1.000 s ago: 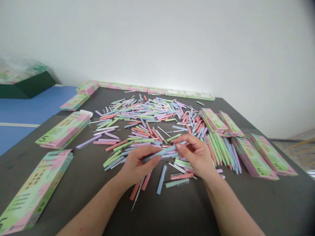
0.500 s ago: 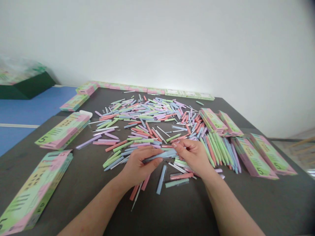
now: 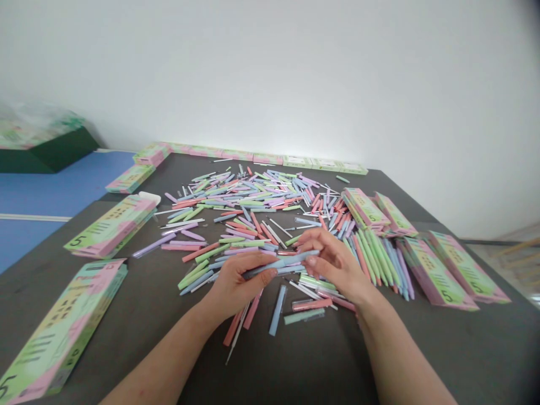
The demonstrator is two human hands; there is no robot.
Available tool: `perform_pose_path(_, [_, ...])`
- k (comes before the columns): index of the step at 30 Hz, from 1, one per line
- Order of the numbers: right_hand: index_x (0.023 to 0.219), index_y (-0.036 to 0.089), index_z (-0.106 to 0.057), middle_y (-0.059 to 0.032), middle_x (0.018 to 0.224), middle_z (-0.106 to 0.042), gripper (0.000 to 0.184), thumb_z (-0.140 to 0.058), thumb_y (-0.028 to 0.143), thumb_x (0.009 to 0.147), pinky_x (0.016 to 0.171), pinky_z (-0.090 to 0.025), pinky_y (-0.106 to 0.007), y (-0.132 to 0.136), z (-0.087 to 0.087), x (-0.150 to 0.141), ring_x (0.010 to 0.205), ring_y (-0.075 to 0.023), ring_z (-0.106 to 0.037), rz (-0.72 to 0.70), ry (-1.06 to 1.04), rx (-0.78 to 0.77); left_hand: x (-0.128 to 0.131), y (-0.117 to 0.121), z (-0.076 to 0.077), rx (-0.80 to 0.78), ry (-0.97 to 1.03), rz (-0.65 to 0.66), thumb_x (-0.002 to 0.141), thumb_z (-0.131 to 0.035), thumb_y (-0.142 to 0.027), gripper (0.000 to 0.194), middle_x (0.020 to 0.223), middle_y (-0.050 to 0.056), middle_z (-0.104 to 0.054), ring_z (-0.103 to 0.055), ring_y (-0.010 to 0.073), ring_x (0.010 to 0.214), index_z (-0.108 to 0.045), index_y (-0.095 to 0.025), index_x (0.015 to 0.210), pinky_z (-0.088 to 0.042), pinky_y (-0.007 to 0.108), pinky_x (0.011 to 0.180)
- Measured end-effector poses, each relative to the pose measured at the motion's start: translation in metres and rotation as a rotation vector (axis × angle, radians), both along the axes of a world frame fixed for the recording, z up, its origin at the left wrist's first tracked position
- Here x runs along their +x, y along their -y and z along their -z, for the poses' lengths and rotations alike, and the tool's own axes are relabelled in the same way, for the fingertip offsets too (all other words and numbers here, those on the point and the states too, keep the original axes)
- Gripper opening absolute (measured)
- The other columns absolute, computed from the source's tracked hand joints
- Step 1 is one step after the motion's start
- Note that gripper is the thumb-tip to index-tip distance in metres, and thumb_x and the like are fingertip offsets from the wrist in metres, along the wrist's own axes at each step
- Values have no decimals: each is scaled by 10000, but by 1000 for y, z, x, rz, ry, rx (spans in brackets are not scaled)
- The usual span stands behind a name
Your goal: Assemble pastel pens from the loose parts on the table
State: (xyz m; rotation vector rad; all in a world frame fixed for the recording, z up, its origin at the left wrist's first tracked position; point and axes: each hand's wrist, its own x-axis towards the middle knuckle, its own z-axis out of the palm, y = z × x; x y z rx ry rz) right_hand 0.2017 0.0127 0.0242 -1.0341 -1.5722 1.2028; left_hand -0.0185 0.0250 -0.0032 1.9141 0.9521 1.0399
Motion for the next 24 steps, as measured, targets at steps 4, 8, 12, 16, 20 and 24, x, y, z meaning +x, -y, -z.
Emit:
perform_pose_path(4, [950, 197, -650, -55, 919, -666, 188, -681, 313, 805, 637, -448, -267, -1, -1, 5, 748, -159, -581, 41, 145, 48, 0, 0, 0, 1, -3, 16, 837, -630, -247, 189, 989, 61, -741, -669, 191, 887, -735, -178, 978, -510, 278, 797])
perform_pose_path(8, [882, 177, -706, -57, 827, -681, 216, -691, 373, 793, 614, -451, -272, -3, 3, 3, 707, -166, -589, 95, 198, 24, 1, 0, 0, 34, -5, 7, 830, -634, -238, 189, 969, 68, -744, -673, 191, 872, -732, -169, 975, -509, 280, 794])
perform_pose_path(12, [678, 152, -667, -8, 583, -593, 332, -620, 439, 840, 504, -367, -234, -4, 4, 0, 541, -116, -501, 81, 254, 40, 2, 0, 3, 71, -8, 12, 823, -636, -225, 176, 955, 66, -747, -676, 192, 874, -734, -172, 958, -509, 281, 795])
perform_pose_path(16, [543, 153, -580, 13, 466, -516, 459, -552, 463, 880, 453, -291, -225, -3, 0, -3, 454, -85, -424, 86, 324, 71, 2, -1, 4, 70, -21, 16, 820, -636, -226, 183, 956, 66, -749, -679, 198, 878, -736, -178, 966, -513, 286, 792])
perform_pose_path(20, [522, 160, -563, 12, 425, -509, 499, -516, 490, 894, 448, -314, -225, -2, -1, -5, 423, -86, -429, 110, 322, 56, 1, -1, 3, 48, -7, 26, 820, -638, -233, 188, 958, 66, -749, -675, 201, 885, -741, -181, 969, -516, 292, 802])
perform_pose_path(24, [562, 159, -569, 8, 473, -529, 511, -478, 529, 902, 452, -328, -223, -3, 2, -4, 444, -89, -448, 92, 257, 20, 0, 0, 1, -22, 14, 21, 829, -636, -248, 195, 976, 65, -747, -669, 200, 903, -743, -178, 975, -517, 293, 817])
